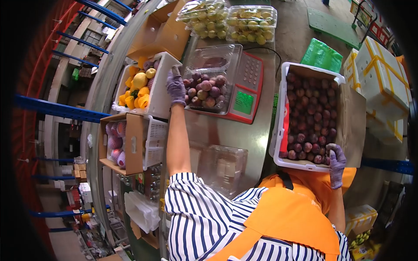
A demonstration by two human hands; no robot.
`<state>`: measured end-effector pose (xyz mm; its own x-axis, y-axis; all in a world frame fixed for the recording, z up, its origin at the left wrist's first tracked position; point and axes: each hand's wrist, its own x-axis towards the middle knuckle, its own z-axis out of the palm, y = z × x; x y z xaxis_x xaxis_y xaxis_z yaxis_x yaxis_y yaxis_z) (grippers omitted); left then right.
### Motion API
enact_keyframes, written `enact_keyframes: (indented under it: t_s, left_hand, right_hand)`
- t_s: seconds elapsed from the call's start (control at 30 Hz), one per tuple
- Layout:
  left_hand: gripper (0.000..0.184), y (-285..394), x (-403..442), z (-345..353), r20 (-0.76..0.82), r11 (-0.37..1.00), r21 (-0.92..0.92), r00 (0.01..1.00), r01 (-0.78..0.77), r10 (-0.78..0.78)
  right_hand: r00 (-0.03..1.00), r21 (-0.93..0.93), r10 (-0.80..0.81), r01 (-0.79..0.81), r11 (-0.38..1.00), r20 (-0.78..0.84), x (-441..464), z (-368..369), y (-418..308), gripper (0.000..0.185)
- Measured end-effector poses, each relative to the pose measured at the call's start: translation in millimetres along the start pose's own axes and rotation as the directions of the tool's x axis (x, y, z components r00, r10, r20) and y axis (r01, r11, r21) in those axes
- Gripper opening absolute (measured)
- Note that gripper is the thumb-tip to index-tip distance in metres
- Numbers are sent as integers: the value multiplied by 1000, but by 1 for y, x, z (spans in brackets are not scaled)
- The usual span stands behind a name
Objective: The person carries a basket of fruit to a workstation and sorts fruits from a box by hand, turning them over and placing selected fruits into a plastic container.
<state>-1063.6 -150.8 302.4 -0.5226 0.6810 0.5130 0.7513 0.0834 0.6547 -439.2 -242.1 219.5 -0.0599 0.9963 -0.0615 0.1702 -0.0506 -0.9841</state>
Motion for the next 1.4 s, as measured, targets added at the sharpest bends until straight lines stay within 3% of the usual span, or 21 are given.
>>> enact_keyframes:
  t_s: [0.07,0.17,0.23,0.27,0.33,0.47,0.6,0.67,0.77,0.8,0.83,0.87,0.9,0.93,1.0,1.1,1.13,1.2,1.27,1.33,1.4]
  left_hand:
    - [42,51,-14,-4,-4,969,-242,999,49,-51]
    - [23,123,-59,4,161,914,-398,974,-84,159]
    - [35,157,-93,42,210,784,-593,905,-184,371]
    - [29,163,-110,64,198,728,-513,763,-455,616]
    - [25,216,-171,87,412,760,-491,655,-425,633]
    - [23,249,-270,143,480,577,-722,324,-382,815]
    - [26,252,-322,153,761,725,-586,60,-361,645]
    - [27,250,-323,150,859,838,-504,-19,-207,512]
    - [22,257,-304,145,896,881,-435,5,-186,444]
    - [22,235,-318,169,812,804,-516,129,-295,569]
    - [22,247,-302,162,818,839,-410,263,-359,512]
    - [24,247,-301,166,791,893,-398,413,-211,451]
    - [29,253,-293,165,831,918,-276,409,-283,376]
    - [40,264,-286,172,938,915,-25,306,-403,161]
    - [49,271,-285,186,928,868,112,363,-483,82]
    - [47,282,-274,200,944,856,192,330,-480,-26]
    - [46,283,-267,201,951,875,186,306,-448,-45]
    - [56,262,-269,225,951,879,178,308,-443,-38]
    - [59,265,-259,217,964,869,185,255,-459,-70]
    - [54,254,-252,217,979,826,166,192,-539,-71]
    - [55,245,-250,213,986,823,136,157,-552,-58]
  right_hand:
    - [999,-42,-49,48,998,-6,2,0,10,17]
    - [999,-21,42,-42,999,12,3,2,10,17]
    - [1000,-41,10,-10,999,10,3,5,8,17]
    - [1000,-76,-6,7,997,12,4,5,8,17]
    - [999,-145,-38,41,989,18,4,7,9,17]
    - [993,-230,-103,112,967,52,4,5,10,17]
    - [992,-316,-125,129,940,33,1,10,-1,17]
    - [985,-341,-170,168,925,22,0,11,-2,17]
    - [1000,-153,-19,22,988,23,-2,13,-7,17]
    - [999,-139,-18,22,990,27,-1,13,-2,16]
    - [999,-149,-43,45,988,18,-1,14,-2,16]
    - [998,-158,-69,71,985,12,-1,14,-4,15]
    - [992,-245,-126,124,962,10,0,12,-6,15]
    - [1000,-223,5,-1,975,16,-1,11,-8,18]
    - [985,-56,169,-166,984,47,0,11,-6,17]
    - [992,-304,-41,75,950,118,8,13,-4,18]
    - [954,-446,-267,301,843,141,16,16,11,22]
    - [966,-583,-179,256,771,189,27,25,13,27]
    - [964,-797,184,42,602,190,39,42,-7,29]
    - [980,-870,108,96,483,168,43,56,4,42]
    - [958,-898,260,-6,440,121,48,59,-9,45]
